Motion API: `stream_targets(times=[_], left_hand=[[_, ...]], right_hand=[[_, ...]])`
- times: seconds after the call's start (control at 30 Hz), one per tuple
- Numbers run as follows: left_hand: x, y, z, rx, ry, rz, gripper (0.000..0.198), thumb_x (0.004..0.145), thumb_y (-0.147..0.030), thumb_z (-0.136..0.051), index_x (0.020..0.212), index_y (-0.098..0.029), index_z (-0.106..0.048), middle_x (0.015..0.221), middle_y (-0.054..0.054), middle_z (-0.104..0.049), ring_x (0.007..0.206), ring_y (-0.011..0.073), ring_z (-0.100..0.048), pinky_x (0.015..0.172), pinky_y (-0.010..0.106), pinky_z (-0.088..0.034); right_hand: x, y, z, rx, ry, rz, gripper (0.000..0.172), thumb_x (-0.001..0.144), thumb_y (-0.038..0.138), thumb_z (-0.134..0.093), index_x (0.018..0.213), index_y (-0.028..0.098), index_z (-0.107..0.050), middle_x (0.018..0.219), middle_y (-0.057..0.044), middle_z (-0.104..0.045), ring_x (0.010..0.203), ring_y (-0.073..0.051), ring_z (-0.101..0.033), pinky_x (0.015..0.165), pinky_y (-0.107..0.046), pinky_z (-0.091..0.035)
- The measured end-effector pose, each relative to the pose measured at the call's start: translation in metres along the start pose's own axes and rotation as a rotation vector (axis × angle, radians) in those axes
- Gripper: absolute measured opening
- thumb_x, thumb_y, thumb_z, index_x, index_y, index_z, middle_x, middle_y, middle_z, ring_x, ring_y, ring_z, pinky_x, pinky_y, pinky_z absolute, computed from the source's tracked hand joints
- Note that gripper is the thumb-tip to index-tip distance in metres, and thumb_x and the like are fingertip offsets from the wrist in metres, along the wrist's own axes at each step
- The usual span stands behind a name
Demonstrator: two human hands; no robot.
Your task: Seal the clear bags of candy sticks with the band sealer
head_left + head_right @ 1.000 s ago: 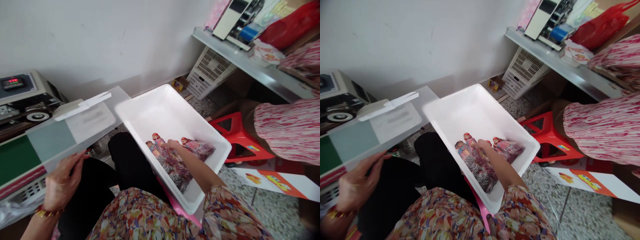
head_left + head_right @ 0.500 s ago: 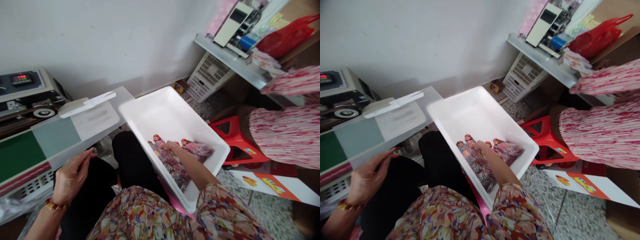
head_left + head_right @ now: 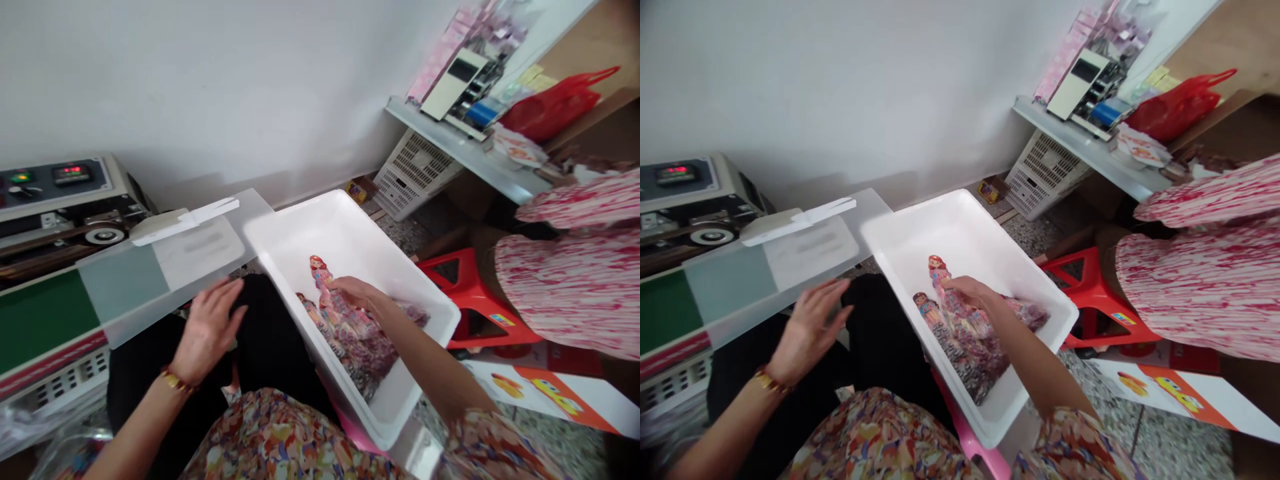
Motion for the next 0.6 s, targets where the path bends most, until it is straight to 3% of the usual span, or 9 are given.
stream_targets(times=[0.07,0.13,0.2,0.27,0.33,0.43,0.53,0.6], left_hand=[[0.024,-0.028,-0.012,0.051,0.031,-0.074,0.064,0.094,-0.028,-0.059,0.152,-0.023,-0.034,0.147,0.014,-0.051,0.141,0.0355,-0.041,0.114,0.057,-0.039],[0.044,-0.044,-0.018,0.104,0.056,-0.125,0.071,0.091,-0.027,-0.063,0.154,-0.020,-0.031,0.152,0.016,-0.046,0.145,0.0384,-0.034,0.118,0.062,-0.029],[0.057,-0.049,-0.014,0.108,0.057,-0.195,0.068,0.091,-0.022,-0.059,0.153,-0.019,-0.031,0.145,0.016,-0.054,0.141,0.0359,-0.040,0.120,0.064,-0.021],[0.060,-0.042,-0.002,0.069,0.048,-0.267,0.062,0.094,-0.018,-0.052,0.153,-0.019,-0.031,0.130,0.014,-0.064,0.128,0.0301,-0.055,0.118,0.060,-0.026],[0.056,-0.026,0.012,0.018,0.059,-0.288,0.057,0.098,-0.023,-0.049,0.152,-0.018,-0.032,0.118,0.013,-0.068,0.111,0.0264,-0.064,0.109,0.052,-0.041],[0.049,0.009,0.029,-0.082,0.077,-0.154,0.058,0.098,-0.040,-0.054,0.148,-0.017,-0.039,0.111,0.013,-0.070,0.098,0.0256,-0.066,0.091,0.041,-0.052],[0.044,0.055,0.041,-0.301,0.029,0.165,0.052,0.093,-0.053,-0.060,0.132,-0.018,-0.058,0.105,0.010,-0.071,0.092,0.0234,-0.066,0.086,0.037,-0.053],[0.039,0.085,0.043,-0.542,-0.039,0.399,0.051,0.089,-0.058,-0.064,0.120,-0.017,-0.064,0.100,0.008,-0.072,0.087,0.0222,-0.067,0.082,0.034,-0.054]], right_hand=[[-0.005,0.038,-0.010,0.235,0.136,0.100,0.036,0.083,0.045,-0.066,0.096,0.013,-0.071,0.081,-0.007,-0.073,0.073,-0.017,-0.064,0.065,-0.023,-0.048],[-0.015,0.087,-0.029,0.539,0.360,0.210,0.037,0.075,0.043,-0.075,0.097,0.014,-0.070,0.084,-0.006,-0.073,0.075,-0.017,-0.065,0.068,-0.023,-0.050],[-0.027,0.133,-0.044,0.725,0.544,0.281,0.036,0.069,0.039,-0.081,0.094,0.015,-0.069,0.086,-0.005,-0.073,0.077,-0.016,-0.065,0.071,-0.023,-0.051],[-0.033,0.169,-0.052,0.741,0.640,0.324,0.031,0.071,0.036,-0.082,0.091,0.015,-0.070,0.088,-0.003,-0.073,0.079,-0.014,-0.066,0.073,-0.021,-0.052],[-0.033,0.197,-0.057,0.665,0.704,0.372,0.027,0.076,0.034,-0.080,0.091,0.015,-0.071,0.088,-0.003,-0.073,0.079,-0.013,-0.067,0.072,-0.020,-0.052],[-0.032,0.230,-0.068,0.484,0.903,0.427,0.037,0.084,0.048,-0.073,0.095,0.013,-0.072,0.087,-0.007,-0.074,0.074,-0.016,-0.069,0.059,-0.021,-0.053],[-0.023,0.244,-0.079,0.345,1.103,0.414,0.066,0.091,0.072,-0.049,0.104,0.011,-0.070,0.097,-0.014,-0.074,0.075,-0.020,-0.072,0.049,-0.022,-0.050],[-0.004,0.252,-0.076,0.361,1.016,0.437,0.075,0.091,0.078,-0.040,0.106,0.011,-0.070,0.099,-0.017,-0.073,0.075,-0.019,-0.070,0.049,-0.021,-0.048]])
Point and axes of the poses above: each hand's wrist, its own x-axis towards the middle knuckle, its own z-axis out of the back of the hand, y = z × x, the point moved 9 cm from there along x, towards the middle knuckle
